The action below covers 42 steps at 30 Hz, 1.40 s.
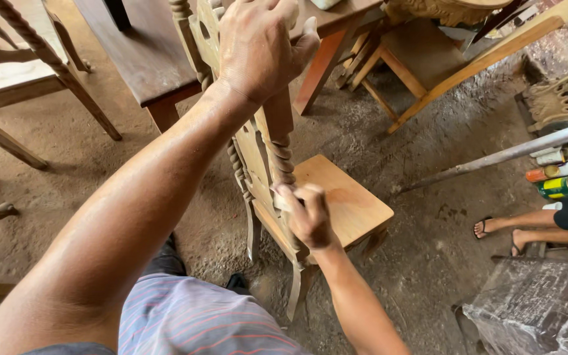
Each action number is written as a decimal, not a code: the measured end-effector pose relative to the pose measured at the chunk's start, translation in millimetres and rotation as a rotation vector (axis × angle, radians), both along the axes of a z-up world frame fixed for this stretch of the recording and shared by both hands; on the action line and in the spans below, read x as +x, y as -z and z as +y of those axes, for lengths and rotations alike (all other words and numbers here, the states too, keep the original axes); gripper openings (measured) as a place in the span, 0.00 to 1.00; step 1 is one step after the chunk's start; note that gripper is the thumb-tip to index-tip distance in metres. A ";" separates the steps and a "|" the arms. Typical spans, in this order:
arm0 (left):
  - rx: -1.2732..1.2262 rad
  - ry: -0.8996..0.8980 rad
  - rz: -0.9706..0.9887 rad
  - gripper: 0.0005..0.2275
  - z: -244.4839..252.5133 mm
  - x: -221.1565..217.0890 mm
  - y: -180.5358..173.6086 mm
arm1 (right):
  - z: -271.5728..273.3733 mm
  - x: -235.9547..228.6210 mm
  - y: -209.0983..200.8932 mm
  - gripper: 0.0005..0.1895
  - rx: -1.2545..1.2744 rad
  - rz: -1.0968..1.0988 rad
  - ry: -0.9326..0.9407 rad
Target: The person sands a wooden chair part by hand using sandpaper, rubbing the surface repeatedly to smooth the finish, and rotates the piece to reach different sides.
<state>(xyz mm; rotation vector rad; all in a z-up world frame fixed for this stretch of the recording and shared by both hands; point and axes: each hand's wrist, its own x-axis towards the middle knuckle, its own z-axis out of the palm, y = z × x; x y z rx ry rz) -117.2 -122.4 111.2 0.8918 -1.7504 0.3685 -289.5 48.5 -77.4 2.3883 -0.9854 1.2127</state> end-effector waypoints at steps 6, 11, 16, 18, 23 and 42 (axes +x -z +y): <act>0.023 0.021 -0.064 0.10 -1.1 4.6 1.4 | 12.3 -4.9 1.4 0.17 -0.042 0.064 0.079; -0.025 -0.069 -0.058 0.13 2.4 0.9 -6.5 | 32.1 -1.7 -21.2 0.17 0.017 -0.037 0.148; 0.448 0.007 -0.081 0.11 -5.1 -5.2 -0.9 | 46.9 -17.8 -20.3 0.14 0.169 -0.082 0.212; 0.219 0.017 -0.055 0.10 -11.0 -0.9 -2.4 | 61.4 -21.5 -21.6 0.12 0.245 -0.189 0.285; 0.302 0.016 -0.057 0.09 -10.3 -4.2 2.5 | 48.0 8.5 -28.7 0.07 0.268 -0.391 0.251; 0.049 -0.095 -0.098 0.13 -9.0 -7.6 -2.3 | -32.6 -6.2 -11.8 0.20 0.232 -0.367 0.033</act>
